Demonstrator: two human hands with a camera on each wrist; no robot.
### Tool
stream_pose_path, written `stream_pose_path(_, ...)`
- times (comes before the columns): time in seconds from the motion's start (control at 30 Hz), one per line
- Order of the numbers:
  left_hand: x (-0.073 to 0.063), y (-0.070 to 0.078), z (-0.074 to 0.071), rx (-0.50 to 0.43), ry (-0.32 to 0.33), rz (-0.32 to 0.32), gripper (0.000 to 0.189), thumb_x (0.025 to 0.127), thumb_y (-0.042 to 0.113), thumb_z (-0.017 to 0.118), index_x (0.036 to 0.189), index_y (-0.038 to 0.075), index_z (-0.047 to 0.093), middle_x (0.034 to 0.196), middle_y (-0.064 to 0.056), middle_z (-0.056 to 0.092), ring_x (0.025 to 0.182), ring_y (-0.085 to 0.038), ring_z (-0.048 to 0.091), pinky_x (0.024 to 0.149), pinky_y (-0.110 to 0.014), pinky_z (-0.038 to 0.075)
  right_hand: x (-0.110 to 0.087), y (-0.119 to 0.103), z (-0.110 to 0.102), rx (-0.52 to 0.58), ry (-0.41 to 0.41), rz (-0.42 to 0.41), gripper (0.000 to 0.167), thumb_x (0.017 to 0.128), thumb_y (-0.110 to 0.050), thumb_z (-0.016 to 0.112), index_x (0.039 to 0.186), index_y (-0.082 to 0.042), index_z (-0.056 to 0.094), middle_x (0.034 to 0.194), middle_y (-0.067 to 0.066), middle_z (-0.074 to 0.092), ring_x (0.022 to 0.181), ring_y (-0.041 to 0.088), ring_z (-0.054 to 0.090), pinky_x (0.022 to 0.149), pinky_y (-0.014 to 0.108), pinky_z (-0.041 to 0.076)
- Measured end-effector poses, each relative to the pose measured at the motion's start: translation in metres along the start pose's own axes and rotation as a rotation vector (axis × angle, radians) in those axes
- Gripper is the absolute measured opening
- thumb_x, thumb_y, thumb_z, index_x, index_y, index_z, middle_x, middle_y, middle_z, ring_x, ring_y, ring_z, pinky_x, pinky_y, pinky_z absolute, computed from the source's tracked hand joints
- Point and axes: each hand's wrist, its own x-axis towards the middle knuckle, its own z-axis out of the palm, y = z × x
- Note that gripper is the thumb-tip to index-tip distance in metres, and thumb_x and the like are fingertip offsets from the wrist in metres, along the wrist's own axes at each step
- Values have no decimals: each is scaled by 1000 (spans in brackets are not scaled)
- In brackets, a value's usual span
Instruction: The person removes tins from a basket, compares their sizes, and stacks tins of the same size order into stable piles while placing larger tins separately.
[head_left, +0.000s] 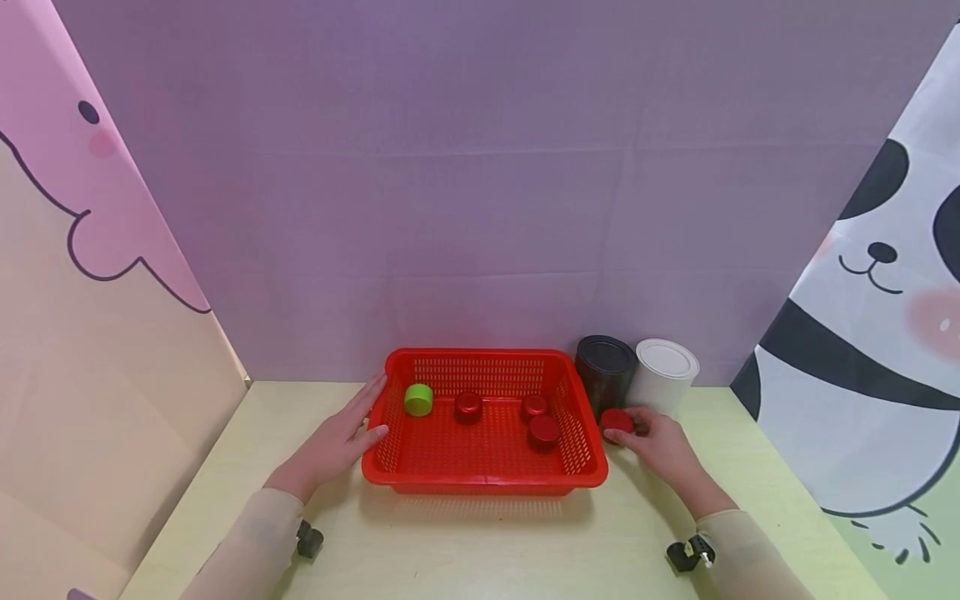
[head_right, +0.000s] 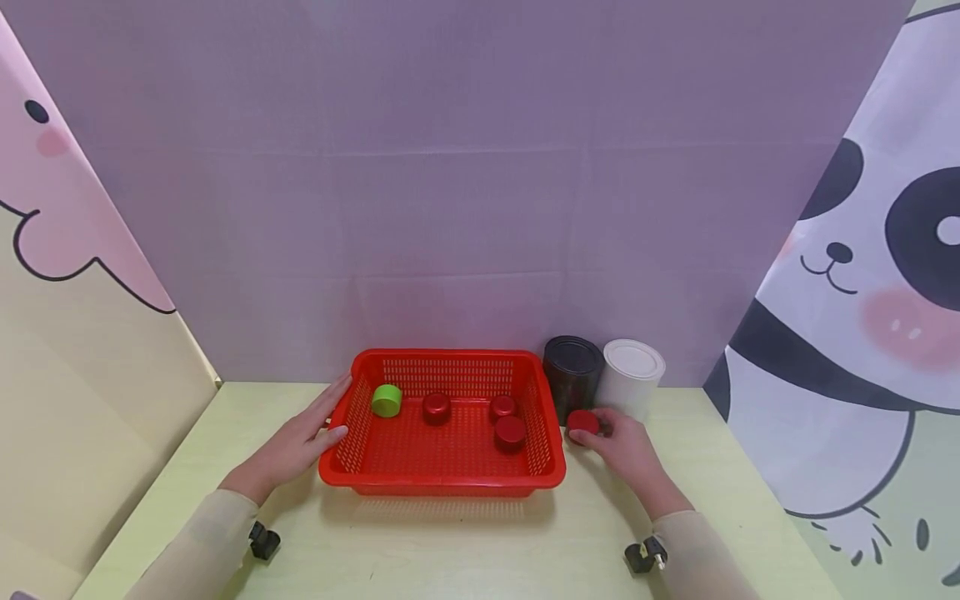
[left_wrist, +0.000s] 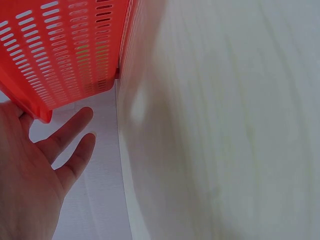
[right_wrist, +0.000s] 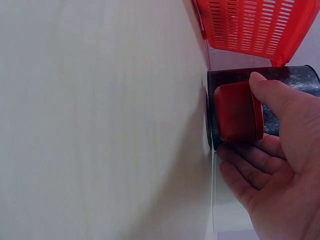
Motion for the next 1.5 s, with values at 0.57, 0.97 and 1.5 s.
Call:
stream_pose_path(0.57, 0, 3, -2, -4, -4, 2, 88, 109, 48, 64, 180, 34, 13, 186, 3, 15, 163, -38, 35, 110, -66, 54, 0, 6, 3, -7, -47, 14, 40, 98, -26, 87, 122, 3, 75, 109, 13, 79, 103, 35, 75, 88, 44, 62)
stream_pose_path(0.97, 0, 3, -1, -8, -2, 6, 87, 110, 45, 63, 180, 34, 12, 186, 3, 15, 164, -38, 33, 111, -66, 54, 2, 8, 2, -27, -96, 48, 48, 100, -30, 84, 127, 8, 72, 112, 17, 78, 106, 38, 74, 87, 43, 63)
stream_pose_path(1.5, -1, 2, 0, -5, -6, -23, 88, 109, 52, 63, 179, 39, 11, 186, 7, 13, 166, -34, 30, 113, -66, 52, -2, 1, -4, -53, -80, 18, 56, 99, -33, 86, 132, 9, 70, 119, 24, 76, 110, 45, 74, 92, 57, 65)
